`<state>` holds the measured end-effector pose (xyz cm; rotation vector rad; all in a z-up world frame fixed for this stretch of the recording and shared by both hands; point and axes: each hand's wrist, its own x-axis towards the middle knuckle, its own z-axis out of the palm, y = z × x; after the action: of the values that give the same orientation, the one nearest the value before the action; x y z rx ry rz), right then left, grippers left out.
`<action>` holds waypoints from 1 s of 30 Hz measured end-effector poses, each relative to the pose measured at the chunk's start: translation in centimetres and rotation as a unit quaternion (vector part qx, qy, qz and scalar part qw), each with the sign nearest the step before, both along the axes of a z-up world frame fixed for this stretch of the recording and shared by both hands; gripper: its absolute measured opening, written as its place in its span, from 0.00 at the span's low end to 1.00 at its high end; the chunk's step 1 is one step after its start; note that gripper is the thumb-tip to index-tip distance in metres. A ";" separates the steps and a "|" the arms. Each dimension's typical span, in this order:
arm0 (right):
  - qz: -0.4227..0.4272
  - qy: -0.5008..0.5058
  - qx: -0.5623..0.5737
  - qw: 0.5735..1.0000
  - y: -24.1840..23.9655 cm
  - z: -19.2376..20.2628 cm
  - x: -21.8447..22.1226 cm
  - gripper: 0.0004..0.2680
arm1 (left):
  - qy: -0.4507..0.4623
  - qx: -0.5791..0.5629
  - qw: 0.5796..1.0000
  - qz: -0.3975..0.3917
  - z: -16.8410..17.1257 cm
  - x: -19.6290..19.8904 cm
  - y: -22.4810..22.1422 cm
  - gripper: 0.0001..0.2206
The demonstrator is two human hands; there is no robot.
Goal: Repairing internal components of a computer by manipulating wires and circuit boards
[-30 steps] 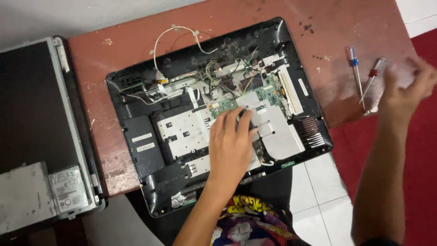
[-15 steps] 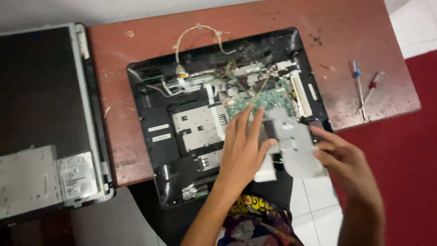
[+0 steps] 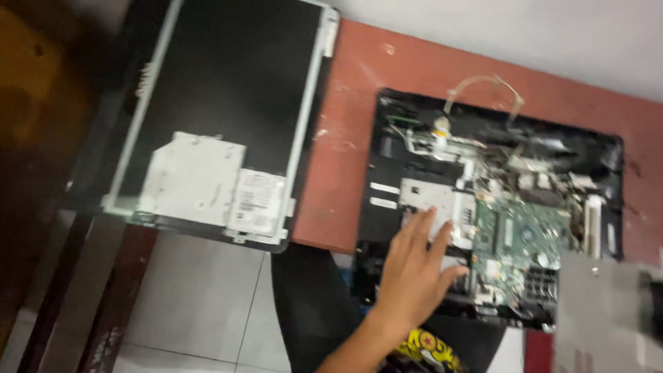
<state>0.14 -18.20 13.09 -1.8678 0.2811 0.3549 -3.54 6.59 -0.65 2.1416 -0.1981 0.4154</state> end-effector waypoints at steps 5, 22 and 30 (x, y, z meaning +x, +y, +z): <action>0.099 -0.041 0.081 0.991 7.1 0.7 2.6 0.34 | 0.077 0.028 0.997 0.000 0.0 0.2 -0.3 0.39; 0.298 -0.170 -0.081 0.936 33.6 -14.9 18.9 0.15 | 0.143 -0.066 0.988 0.005 -1.2 0.6 -1.9 0.37; 0.406 -0.356 -0.275 0.796 34.4 -13.8 18.2 0.15 | 0.148 -0.031 0.988 0.006 -1.2 0.4 -2.2 0.39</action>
<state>18.33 16.18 -0.68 -2.4746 -1.0809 0.1009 -3.12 4.41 -1.82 2.1145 -0.0037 0.1045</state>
